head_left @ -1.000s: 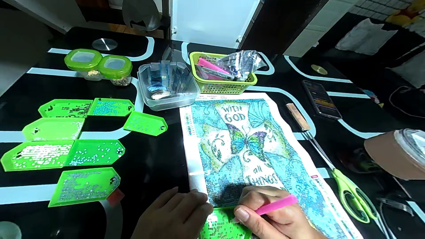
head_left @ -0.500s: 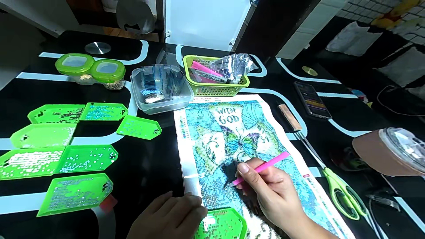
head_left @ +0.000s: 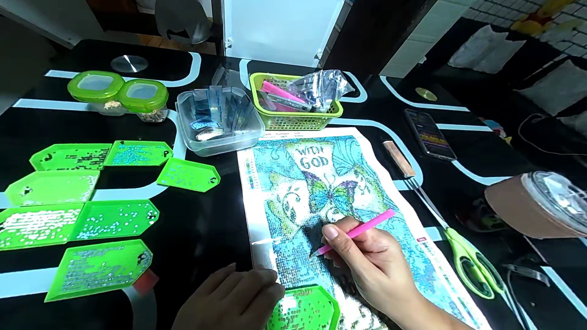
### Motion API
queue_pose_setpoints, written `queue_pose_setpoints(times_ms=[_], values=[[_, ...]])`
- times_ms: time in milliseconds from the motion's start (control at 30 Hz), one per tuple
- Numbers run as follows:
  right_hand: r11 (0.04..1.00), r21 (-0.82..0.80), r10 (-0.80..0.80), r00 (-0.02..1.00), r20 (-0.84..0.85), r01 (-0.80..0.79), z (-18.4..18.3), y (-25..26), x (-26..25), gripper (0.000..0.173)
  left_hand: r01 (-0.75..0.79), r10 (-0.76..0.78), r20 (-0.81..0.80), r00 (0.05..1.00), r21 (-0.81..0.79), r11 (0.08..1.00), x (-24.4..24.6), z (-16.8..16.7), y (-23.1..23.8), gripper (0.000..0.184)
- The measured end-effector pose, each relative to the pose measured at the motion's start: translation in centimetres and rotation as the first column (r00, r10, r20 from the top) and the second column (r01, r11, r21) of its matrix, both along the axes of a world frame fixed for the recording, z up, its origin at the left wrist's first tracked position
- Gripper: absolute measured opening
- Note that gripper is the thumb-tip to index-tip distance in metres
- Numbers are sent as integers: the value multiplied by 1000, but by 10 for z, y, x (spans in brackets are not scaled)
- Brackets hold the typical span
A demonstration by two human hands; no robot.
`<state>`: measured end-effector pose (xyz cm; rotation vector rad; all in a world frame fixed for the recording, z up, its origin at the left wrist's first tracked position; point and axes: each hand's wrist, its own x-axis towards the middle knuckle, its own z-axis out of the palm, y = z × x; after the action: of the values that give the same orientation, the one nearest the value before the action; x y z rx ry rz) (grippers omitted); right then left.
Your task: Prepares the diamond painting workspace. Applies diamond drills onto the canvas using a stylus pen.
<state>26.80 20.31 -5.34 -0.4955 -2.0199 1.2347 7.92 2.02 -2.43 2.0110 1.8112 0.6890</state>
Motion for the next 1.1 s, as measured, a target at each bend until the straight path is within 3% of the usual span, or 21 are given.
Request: queue_pose_setpoints(times_ms=[267,1100], values=[[981,195,-15,997,81,-1,1,-1,0,31,0,0,-3,1000,-5,1000,0,0,0,42],[978,197,64,997,49,-73,2,3,4,30,-6,6,4,1000,-8,1000,0,1,0,43]])
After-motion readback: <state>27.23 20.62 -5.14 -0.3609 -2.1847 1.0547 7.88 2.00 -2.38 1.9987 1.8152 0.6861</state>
